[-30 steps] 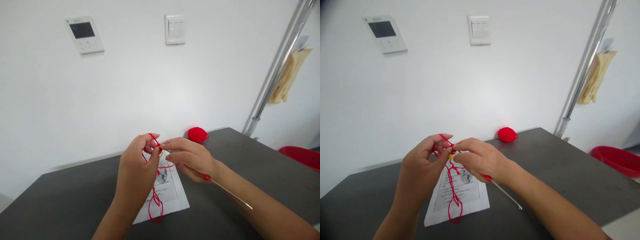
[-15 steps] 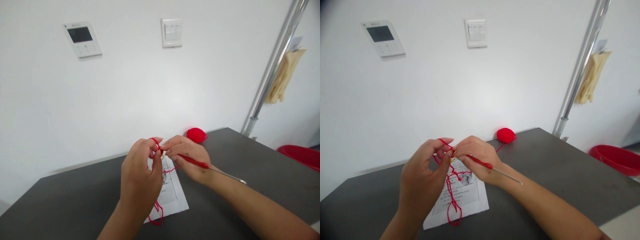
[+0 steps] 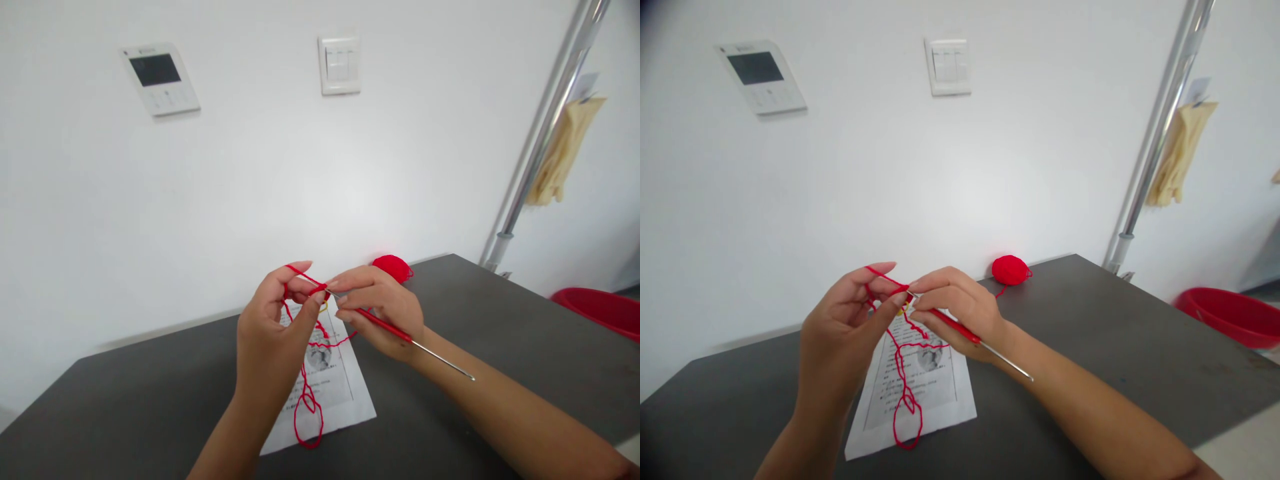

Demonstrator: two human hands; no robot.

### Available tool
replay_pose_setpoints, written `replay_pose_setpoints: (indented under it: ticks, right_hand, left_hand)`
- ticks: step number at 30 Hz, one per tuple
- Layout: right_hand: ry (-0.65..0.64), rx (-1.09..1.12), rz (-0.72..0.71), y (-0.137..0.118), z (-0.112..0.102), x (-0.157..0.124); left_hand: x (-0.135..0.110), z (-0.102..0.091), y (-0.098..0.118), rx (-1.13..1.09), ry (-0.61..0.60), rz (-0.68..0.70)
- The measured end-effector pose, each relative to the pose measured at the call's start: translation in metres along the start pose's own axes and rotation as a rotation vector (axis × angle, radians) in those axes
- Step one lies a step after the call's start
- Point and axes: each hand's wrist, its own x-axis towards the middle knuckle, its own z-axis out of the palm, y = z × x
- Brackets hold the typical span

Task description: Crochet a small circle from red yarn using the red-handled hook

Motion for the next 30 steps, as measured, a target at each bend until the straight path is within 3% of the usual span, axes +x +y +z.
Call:
replay_pose_setpoints:
  ticks: [6, 13, 16, 21, 26, 30]
  right_hand:
    - [-0.133, 0.09, -0.086, 0.006, -0.01, 0.006]
    - [-0.103, -0.139, -0.279, 0.019, 0.005, -0.008]
    - [-0.032, -0.223, -0.232, 0.019, 0.017, -0.014]
    - [-0.023, -0.243, -0.114, 0.012, 0.02, -0.01]
    - [-0.123, -0.131, 0.056, 0.005, 0.01, -0.001]
    - [-0.191, -0.158, 0.117, 0.004, 0.008, -0.003]
  left_hand:
    - [0.013, -0.012, -0.002, -0.321, -0.217, -0.238]
    - [0.018, 0.004, -0.014, -0.626, -0.16, -0.4]
    - [0.013, 0.012, -0.02, -0.564, -0.08, -0.28]
    - [0.013, 0.006, -0.026, -0.134, -0.051, 0.0]
    - [0.028, -0.01, -0.035, 0.268, -0.063, 0.316]
    - [0.038, -0.015, -0.048, 0.431, -0.043, 0.477]
